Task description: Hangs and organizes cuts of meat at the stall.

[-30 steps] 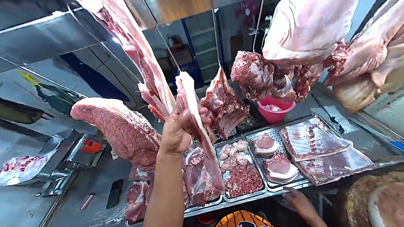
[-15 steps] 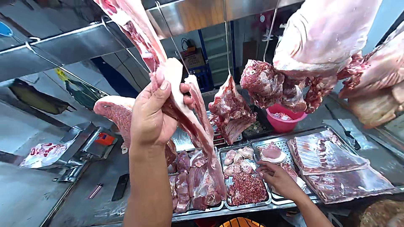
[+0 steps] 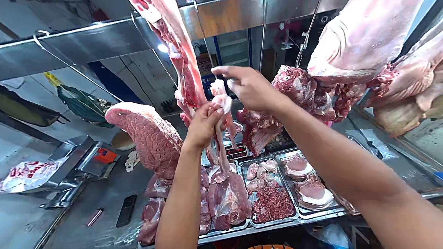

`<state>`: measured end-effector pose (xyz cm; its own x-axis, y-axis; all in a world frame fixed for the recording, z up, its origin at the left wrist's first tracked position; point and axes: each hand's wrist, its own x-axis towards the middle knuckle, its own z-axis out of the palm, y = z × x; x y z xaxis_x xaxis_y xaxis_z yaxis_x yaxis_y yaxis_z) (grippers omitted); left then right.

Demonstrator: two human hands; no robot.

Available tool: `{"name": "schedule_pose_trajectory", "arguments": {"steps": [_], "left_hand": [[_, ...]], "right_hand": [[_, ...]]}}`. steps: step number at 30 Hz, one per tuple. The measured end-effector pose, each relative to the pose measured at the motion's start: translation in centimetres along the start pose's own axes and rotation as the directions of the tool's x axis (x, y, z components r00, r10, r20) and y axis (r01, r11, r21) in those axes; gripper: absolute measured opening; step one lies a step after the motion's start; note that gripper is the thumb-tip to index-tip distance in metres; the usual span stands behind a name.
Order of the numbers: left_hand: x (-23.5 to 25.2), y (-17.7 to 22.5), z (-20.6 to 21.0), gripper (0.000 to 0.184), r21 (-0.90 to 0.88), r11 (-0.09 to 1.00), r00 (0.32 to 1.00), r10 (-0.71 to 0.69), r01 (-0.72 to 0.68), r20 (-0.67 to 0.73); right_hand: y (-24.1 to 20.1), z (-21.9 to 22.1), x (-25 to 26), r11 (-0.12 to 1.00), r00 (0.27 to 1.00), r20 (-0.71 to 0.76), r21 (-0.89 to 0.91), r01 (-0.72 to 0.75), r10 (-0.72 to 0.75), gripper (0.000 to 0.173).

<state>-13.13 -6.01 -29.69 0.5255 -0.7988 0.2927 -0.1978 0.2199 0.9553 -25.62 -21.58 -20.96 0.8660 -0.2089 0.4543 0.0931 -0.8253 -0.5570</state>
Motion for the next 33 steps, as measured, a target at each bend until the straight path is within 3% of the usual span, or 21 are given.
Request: {"name": "schedule_pose_trajectory", "arguments": {"steps": [3, 6, 10, 13, 17, 20, 23, 26, 29, 33], "left_hand": [[1.1, -0.3, -0.5, 0.017, -0.062, 0.998, 0.991, 0.015, -0.007, 0.132], [1.1, 0.8, -0.2, 0.018, -0.117, 0.992, 0.989, 0.053, -0.037, 0.137], [0.8, 2.4, 0.6, 0.017, 0.021, 1.000, 0.990, 0.015, -0.019, 0.143], [0.3, 2.5, 0.6, 0.014, 0.012, 1.000, 0.986, 0.016, -0.018, 0.166], [-0.1, 5.3, -0.1, 0.016, -0.199, 0.972, 0.973, 0.159, -0.125, 0.167], [-0.9, 9.6, -1.0, 0.010, -0.229, 0.941, 0.937, 0.293, -0.248, 0.190], [-1.6, 11.9, -2.0, 0.014, -0.156, 0.939, 0.924, 0.332, -0.305, 0.188], [-2.5, 9.6, -2.2, 0.011, 0.001, 0.977, 0.959, 0.210, -0.214, 0.192], [-2.9, 3.5, -1.9, 0.018, 0.065, 0.996, 0.984, 0.050, -0.062, 0.169], [-1.4, -2.7, -1.5, 0.008, 0.203, 0.979, 0.996, -0.049, 0.032, 0.076]], "right_hand": [[0.2, -0.2, 3.9, 0.999, 0.990, 0.132, -0.014, -0.044, 0.045, 0.049], [0.6, -0.4, 4.3, 0.996, 0.974, 0.219, 0.055, -0.076, 0.062, 0.048], [-0.6, 0.1, 3.7, 0.990, 0.978, 0.201, 0.119, -0.081, 0.056, 0.047], [-0.7, 0.6, 3.8, 0.994, 0.980, 0.188, 0.071, -0.081, 0.067, 0.046], [1.5, 0.6, 2.9, 0.980, 0.971, 0.143, 0.019, -0.197, 0.192, 0.032], [2.2, 0.4, 1.6, 0.952, 0.950, 0.144, 0.091, -0.291, 0.277, 0.051], [2.1, 1.0, -0.1, 0.954, 0.960, 0.132, 0.140, -0.266, 0.248, 0.049], [2.1, 1.8, -1.8, 0.940, 0.971, 0.062, 0.242, -0.238, 0.230, 0.044], [2.5, 2.1, -3.1, 0.915, 0.975, 0.002, 0.347, -0.207, 0.220, 0.039], [2.7, 1.9, -3.8, 0.906, 0.971, -0.033, 0.370, -0.207, 0.235, 0.037]]}}
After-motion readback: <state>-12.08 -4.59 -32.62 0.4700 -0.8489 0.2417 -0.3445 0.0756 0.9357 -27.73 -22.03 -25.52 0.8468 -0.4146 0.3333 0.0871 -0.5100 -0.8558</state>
